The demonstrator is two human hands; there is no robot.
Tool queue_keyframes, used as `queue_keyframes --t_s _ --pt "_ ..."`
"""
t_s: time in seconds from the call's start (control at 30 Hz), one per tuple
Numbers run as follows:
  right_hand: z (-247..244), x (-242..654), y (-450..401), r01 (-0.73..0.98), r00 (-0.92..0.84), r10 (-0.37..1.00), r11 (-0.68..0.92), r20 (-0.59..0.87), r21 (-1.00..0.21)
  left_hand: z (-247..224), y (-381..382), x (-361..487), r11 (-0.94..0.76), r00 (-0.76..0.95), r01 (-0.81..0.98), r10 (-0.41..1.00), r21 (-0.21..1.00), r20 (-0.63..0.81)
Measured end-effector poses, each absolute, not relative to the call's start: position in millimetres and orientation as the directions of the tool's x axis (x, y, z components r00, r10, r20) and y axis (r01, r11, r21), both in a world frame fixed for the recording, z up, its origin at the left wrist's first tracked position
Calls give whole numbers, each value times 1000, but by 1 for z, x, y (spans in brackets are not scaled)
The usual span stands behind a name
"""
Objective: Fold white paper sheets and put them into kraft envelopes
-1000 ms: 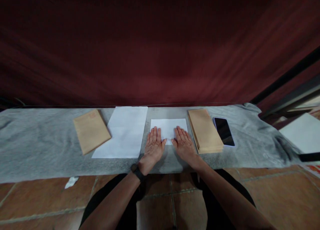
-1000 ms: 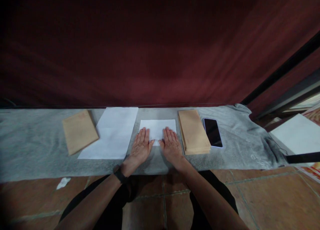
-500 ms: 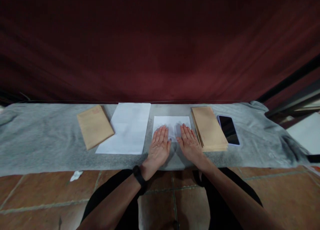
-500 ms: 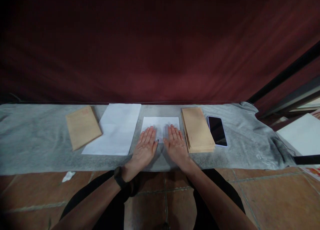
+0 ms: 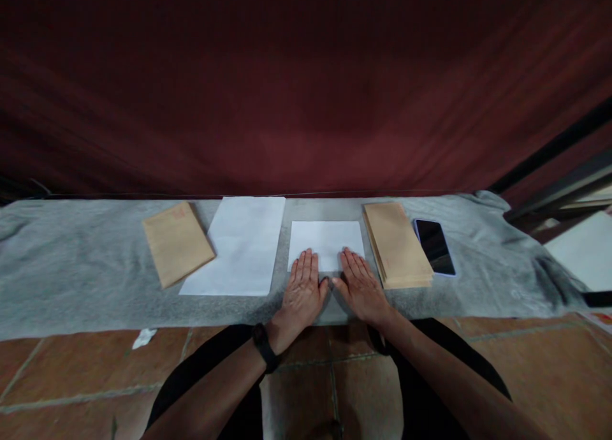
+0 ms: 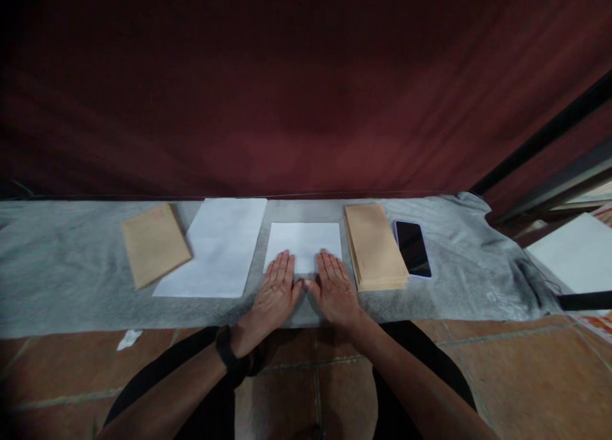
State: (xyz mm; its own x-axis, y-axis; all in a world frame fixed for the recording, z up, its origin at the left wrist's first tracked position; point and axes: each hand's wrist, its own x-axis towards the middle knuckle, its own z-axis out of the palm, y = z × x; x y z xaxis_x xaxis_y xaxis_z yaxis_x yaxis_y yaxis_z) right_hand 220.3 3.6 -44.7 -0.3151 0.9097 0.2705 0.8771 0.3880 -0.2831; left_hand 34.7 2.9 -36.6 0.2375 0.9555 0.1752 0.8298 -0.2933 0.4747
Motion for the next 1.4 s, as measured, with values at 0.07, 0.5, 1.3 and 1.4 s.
queue_keyframes --t_s 0.07,0.5,1.3,1.4 --pt "-46 223 3 886 -287 917 364 277 -287 -36 3 33 -264 198 839 963 476 185" --pt "-44 228 0 920 -221 937 293 271 -261 -32 1 20 -213 113 872 963 440 243" --pt "-35 205 43 885 -346 911 396 223 -244 -41 44 47 -334 318 938 936 89 152" --pt "-39 207 43 920 -270 932 324 241 -221 -41 46 45 -290 273 952 948 93 163"
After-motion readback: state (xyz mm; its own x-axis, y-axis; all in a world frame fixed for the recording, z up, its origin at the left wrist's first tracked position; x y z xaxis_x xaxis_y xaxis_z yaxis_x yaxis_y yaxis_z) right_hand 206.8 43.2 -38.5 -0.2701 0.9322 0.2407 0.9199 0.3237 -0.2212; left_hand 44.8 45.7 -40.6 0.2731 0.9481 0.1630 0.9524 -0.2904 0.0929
